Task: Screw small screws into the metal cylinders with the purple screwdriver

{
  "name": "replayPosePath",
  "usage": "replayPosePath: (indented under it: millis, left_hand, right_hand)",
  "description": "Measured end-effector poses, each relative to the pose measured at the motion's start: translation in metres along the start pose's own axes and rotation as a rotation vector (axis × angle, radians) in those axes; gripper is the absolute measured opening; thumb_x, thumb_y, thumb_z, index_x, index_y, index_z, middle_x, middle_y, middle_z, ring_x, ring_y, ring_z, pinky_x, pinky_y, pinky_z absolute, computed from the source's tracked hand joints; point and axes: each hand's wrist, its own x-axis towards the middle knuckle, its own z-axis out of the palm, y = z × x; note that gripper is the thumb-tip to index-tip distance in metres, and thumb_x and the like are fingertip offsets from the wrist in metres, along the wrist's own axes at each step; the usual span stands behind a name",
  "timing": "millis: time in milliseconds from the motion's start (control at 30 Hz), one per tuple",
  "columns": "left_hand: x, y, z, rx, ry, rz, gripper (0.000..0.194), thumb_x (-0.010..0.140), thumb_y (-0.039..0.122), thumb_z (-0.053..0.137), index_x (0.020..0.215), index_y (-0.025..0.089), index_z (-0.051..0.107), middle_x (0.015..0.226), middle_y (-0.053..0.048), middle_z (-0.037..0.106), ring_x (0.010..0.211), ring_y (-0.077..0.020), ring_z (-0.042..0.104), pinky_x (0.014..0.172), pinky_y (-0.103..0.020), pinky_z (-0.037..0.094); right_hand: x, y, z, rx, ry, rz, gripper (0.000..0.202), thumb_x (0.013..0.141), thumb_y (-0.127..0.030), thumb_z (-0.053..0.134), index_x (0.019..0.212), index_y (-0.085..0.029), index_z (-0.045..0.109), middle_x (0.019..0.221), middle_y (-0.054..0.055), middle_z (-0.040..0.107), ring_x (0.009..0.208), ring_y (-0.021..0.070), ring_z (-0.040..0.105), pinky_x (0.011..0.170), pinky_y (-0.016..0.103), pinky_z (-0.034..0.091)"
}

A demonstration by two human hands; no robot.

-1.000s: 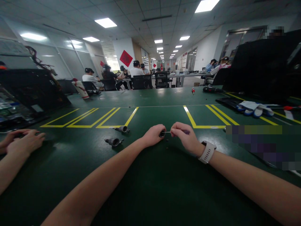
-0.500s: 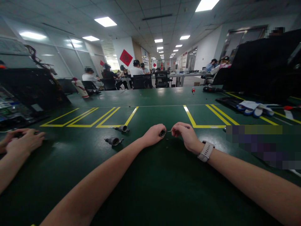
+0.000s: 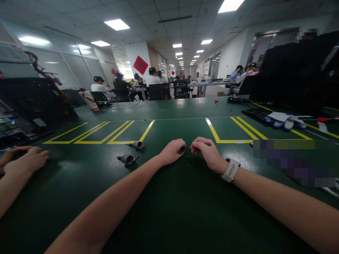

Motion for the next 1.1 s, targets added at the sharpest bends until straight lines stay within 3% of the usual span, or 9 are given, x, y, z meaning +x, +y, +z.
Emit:
replayPosePath:
  millis: [167,400,1100]
  left_hand:
    - [-0.0006,-0.0004,-0.0001,-0.033,0.029,-0.006,0.008,0.073,0.01,0.051,0.079,0.015,0.053,0.08,-0.003,0.055,0.073,-0.0149,0.051,0.067,-0.027,0.041]
    - [0.0016,-0.0033,0.0029,-0.194,0.178,-0.081,0.009,0.068,0.007,0.052,0.07,0.016,0.05,0.069,0.002,0.05,0.067,-0.0123,0.049,0.063,-0.024,0.039]
    - [-0.0003,0.0001,0.0009,-0.088,-0.016,0.012,0.01,0.071,0.009,0.055,0.078,0.016,0.052,0.079,-0.001,0.053,0.073,-0.0142,0.051,0.067,-0.026,0.04]
  right_hand:
    - [0.0066,0.0104,-0.0038,0.161,0.044,0.154,0.014,0.066,-0.022,0.053,0.054,-0.016,0.057,0.051,0.0,0.055,0.051,0.0118,0.049,0.051,0.026,0.036]
    - [0.007,0.011,-0.0002,0.322,0.082,0.276,0.013,0.061,-0.026,0.054,0.056,-0.015,0.058,0.052,0.0,0.056,0.048,0.0098,0.048,0.05,0.025,0.038]
    - [0.0044,0.0034,-0.0002,0.185,0.238,0.174,0.016,0.056,-0.019,0.049,0.04,-0.017,0.049,0.032,-0.005,0.041,0.034,0.0072,0.037,0.037,0.021,0.025]
